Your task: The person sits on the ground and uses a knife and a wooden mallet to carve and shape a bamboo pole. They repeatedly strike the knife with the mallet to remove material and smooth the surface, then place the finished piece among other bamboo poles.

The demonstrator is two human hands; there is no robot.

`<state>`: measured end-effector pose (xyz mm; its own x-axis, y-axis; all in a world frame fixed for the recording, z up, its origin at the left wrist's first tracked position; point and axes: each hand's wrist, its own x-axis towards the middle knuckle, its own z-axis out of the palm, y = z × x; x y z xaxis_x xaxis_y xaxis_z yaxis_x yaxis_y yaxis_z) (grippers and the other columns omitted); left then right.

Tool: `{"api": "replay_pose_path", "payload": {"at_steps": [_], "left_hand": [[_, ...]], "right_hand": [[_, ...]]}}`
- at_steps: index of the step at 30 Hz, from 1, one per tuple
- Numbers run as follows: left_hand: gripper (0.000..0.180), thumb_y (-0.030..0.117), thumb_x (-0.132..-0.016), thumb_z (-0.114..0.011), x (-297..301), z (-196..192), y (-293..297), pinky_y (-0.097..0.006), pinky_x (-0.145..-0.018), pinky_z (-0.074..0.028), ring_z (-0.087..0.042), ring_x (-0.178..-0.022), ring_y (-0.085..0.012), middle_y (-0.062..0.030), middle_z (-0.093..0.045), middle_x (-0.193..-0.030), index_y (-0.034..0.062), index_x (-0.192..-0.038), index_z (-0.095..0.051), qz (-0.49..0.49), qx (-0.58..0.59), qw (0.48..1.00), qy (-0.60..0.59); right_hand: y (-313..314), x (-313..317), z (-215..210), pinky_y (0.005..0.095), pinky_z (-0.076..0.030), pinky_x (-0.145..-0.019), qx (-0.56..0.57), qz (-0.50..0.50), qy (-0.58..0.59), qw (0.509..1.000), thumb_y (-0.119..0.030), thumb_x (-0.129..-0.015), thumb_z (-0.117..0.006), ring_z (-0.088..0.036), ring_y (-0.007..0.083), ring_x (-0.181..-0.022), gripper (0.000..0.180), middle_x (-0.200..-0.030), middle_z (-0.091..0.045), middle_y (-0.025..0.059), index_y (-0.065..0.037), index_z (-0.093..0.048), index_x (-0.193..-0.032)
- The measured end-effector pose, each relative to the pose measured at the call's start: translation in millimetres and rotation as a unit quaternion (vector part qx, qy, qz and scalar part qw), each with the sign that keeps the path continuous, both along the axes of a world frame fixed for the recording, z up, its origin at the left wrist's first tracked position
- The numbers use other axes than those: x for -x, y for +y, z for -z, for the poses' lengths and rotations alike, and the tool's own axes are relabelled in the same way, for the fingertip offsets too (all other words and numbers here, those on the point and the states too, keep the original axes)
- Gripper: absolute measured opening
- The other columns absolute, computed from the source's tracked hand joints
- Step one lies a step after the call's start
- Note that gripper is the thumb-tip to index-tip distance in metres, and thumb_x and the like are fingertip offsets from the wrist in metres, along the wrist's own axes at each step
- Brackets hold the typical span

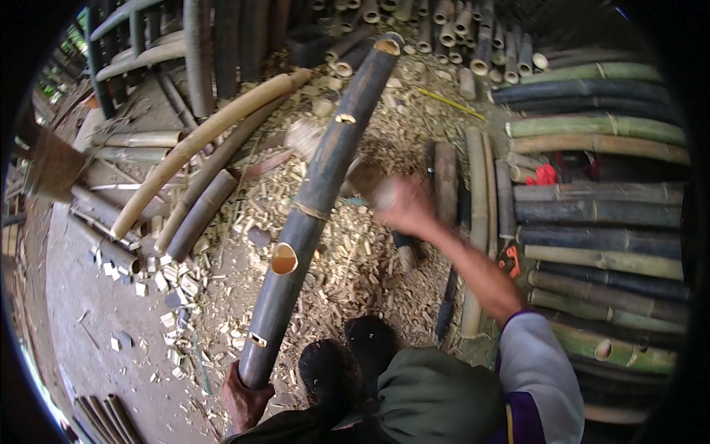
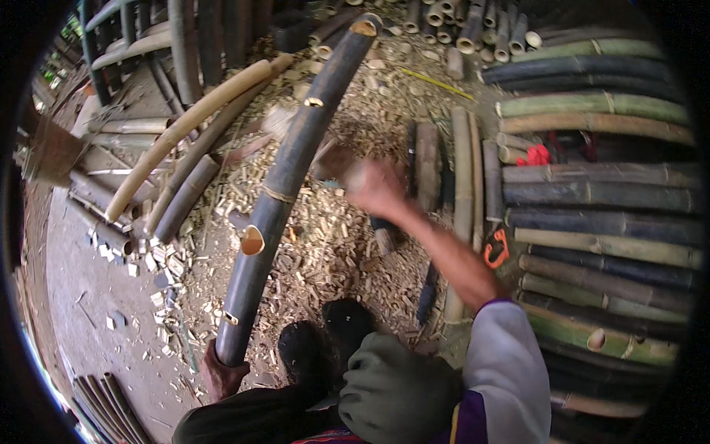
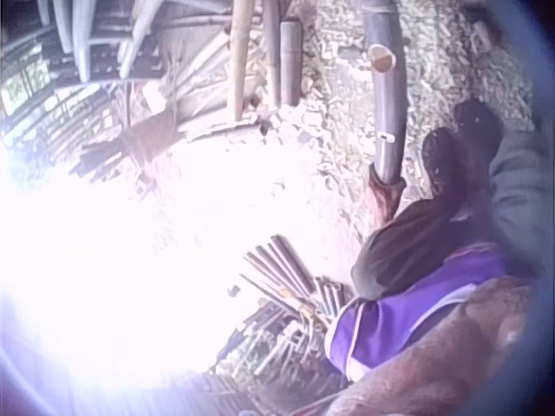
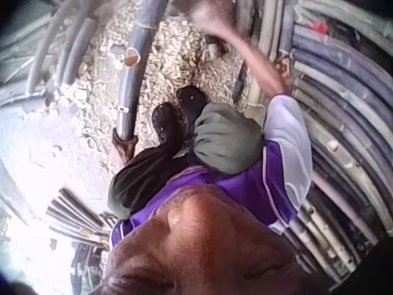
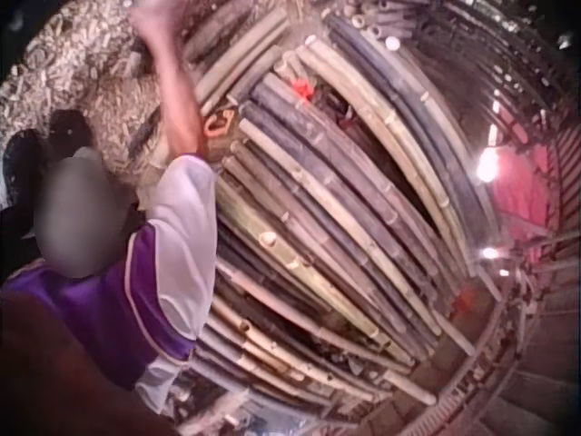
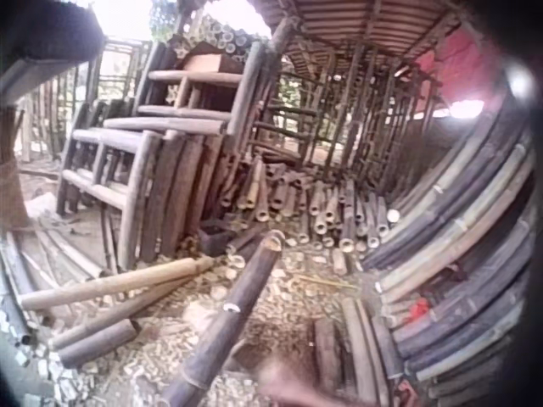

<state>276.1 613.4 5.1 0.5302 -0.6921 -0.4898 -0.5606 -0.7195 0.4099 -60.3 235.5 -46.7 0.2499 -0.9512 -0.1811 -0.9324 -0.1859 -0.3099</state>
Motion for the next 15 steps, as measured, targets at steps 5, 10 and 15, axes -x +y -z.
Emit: {"api": "replay_pose_path", "payload": {"at_steps": [5,10,15], "left_hand": [[0.068,0.023,-0.053,-0.088,25.4,27.8,-31.1,-0.05,-0.081,-0.054,-0.069,-0.089,-0.0411,-0.0208,-0.07,-0.096,0.0038,-0.113,-0.062,0.054,-0.004,0.999,0.002],[0.067,0.026,-0.056,-0.088,21.5,62.8,-22.9,-0.051,-0.081,-0.053,-0.068,-0.091,-0.0443,-0.0221,-0.07,-0.097,0.005,-0.112,-0.058,0.055,0.015,0.997,-0.046],[0.066,0.027,-0.06,-0.089,6.3,68.4,-21.5,-0.051,-0.084,-0.053,-0.068,-0.098,-0.0418,-0.0206,-0.069,-0.104,0.0069,-0.115,-0.057,0.066,0.027,0.994,-0.081]], "right_hand": [[128.6,-24.6,46.3,0.0506,-0.041,-0.094,0.068,-0.081,-0.017,0.994,-0.042,-0.067,-0.09,-0.056,0.0339,-0.11,0.079,-0.12,-0.06,0.0215,0.005,-0.059,-0.123],[179.8,25.8,40.6,0.048,-0.048,-0.09,0.088,0.177,-0.178,0.964,-0.031,-0.087,-0.078,-0.058,0.0357,-0.108,0.057,-0.119,-0.058,0.0213,-0.002,-0.057,-0.132],[247.7,136.2,42.1,0.0546,-0.05,-0.1,-0.234,0.294,0.167,0.911,-0.047,-0.093,-0.069,-0.063,0.0452,-0.12,0.068,-0.126,-0.067,0.0249,-0.001,-0.05,-0.14]]}}
